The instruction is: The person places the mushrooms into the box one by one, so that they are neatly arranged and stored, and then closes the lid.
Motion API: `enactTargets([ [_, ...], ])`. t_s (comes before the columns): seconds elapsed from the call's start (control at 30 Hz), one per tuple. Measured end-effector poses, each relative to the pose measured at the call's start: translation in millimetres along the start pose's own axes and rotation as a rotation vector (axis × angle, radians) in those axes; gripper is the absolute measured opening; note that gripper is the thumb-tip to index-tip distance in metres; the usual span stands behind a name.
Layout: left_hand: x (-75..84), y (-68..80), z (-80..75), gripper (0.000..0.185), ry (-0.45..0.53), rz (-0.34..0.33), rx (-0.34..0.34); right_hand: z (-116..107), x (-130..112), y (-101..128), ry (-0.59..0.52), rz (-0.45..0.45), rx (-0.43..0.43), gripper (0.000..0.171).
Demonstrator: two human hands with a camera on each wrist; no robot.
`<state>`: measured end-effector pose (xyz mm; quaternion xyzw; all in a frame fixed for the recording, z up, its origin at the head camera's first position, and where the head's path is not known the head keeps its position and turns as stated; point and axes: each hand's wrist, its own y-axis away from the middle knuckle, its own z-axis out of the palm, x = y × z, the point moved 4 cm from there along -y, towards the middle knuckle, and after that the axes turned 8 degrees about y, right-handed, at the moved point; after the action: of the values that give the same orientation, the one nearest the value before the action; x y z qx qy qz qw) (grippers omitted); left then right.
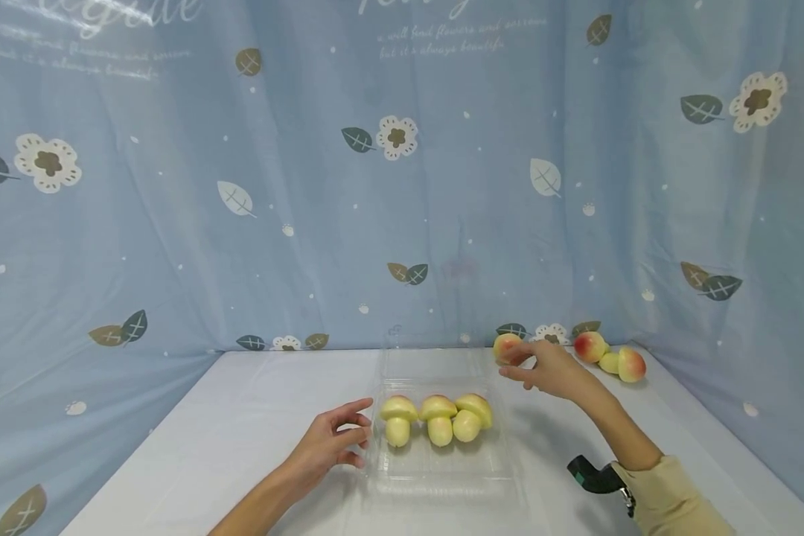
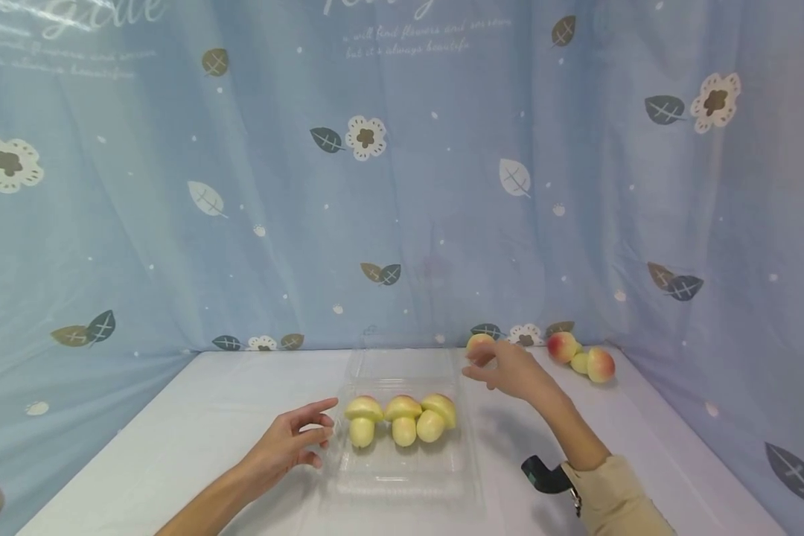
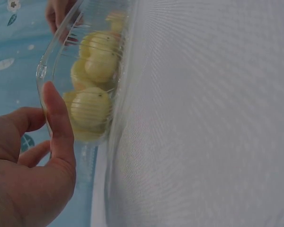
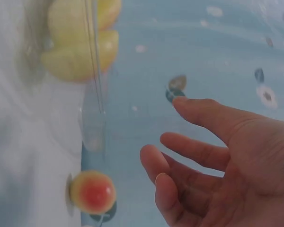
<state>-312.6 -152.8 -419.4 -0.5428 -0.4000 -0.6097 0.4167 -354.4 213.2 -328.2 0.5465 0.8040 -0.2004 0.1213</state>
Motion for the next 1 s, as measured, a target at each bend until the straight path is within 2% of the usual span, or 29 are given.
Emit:
enactTargets([
  [0.27, 1.4, 0.5, -1.1, 0.061, 0.004, -0.009, 0.005, -18, 19, 0, -0.116, -0.016, 0.033, 0.041],
  [0.53, 0.2, -1.0, -1.3, 0.061, 0.009, -0.010, 0.004, -29, 47, 6, -0.094, 0.087, 0.101, 0.058],
  [0.73, -0.1, -0.8, -1.9, 0.063, 0.005, -0.009, 0.004, -30, 59, 4, -0.139, 0.125, 0.101, 0.063],
  [1.0, -0.1, -0.9, -0.4, 0.062, 0.003, -0.013, 0.004, -31, 89, 8, -0.179, 0.222, 0.179, 0.084],
])
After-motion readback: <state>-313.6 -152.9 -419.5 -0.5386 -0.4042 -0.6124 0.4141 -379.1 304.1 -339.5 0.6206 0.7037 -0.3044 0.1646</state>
